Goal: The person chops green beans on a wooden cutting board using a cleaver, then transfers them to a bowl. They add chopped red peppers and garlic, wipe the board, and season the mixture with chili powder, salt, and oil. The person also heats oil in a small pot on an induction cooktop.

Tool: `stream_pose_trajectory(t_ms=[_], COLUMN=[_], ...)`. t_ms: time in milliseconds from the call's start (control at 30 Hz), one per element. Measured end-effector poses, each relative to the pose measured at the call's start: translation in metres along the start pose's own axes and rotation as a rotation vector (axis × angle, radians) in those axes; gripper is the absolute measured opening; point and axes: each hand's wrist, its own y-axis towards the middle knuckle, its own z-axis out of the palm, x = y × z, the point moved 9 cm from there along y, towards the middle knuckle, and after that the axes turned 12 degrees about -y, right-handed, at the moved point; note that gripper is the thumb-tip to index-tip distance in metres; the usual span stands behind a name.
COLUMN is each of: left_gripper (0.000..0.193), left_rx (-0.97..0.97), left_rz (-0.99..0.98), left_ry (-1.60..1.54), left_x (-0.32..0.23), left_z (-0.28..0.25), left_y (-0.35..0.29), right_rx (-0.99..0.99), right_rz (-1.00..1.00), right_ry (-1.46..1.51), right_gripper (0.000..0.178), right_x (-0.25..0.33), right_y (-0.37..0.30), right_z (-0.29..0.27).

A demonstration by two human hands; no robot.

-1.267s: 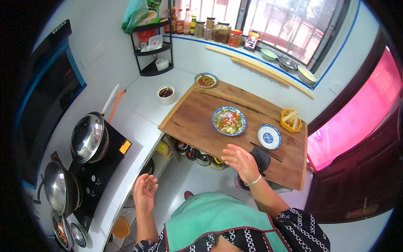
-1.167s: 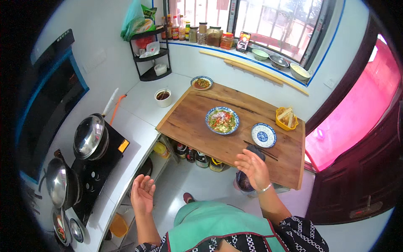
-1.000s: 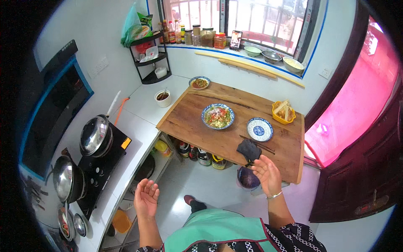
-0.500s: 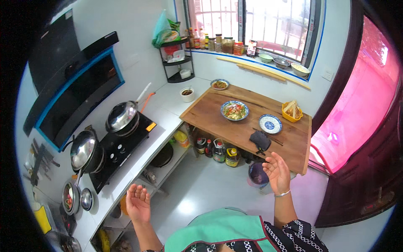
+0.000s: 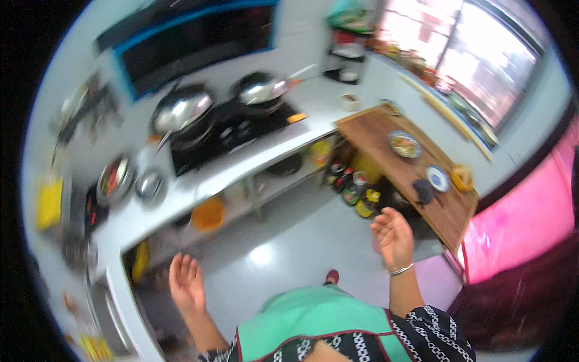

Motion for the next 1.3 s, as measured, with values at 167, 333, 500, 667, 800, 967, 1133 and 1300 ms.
stream_pose_trajectory(t_ms=[167,333,500,667,800,967,1133,1300], left_gripper=[0.031,0.031,0.031,0.032,0.032,0.031,0.033,0.032], left_rx=[0.028,-0.069,-0.086,-0.107,-0.099,-0.053,0.023,0.026], left_rz=[0.188,0.393,0.569,0.644,0.654,0.583,0.477,0.331], left_ry=[-0.030,-0.027,-0.013,-0.016,-0.032,-0.038,-0.008,-0.023], left_x=[-0.068,-0.119,-0.143,-0.139,-0.133,-0.128,-0.127,-0.121], left_z=[-0.015,-0.049,-0.048,-0.037,-0.034,-0.032,-0.031,-0.047], left_y=[-0.056,-0.117,-0.173,-0.200,-0.208,-0.191,-0.160,-0.115], right_rx=[0.191,0.344,0.510,0.602,0.610,0.524,0.451,0.310], right_rz=[0.106,0.173,0.205,0.177,0.220,0.191,0.165,0.167], right_ry=[-0.002,-0.008,0.036,0.085,0.071,0.013,0.034,0.023], right_gripper=[0.032,0.031,0.031,0.029,0.029,0.029,0.026,0.026], right_x=[-0.025,-0.053,-0.066,-0.056,-0.062,-0.050,-0.050,-0.038], right_y=[0.006,0.021,0.037,0.055,0.058,0.055,0.046,0.019], right_z=[0.072,0.137,0.182,0.201,0.194,0.178,0.154,0.132])
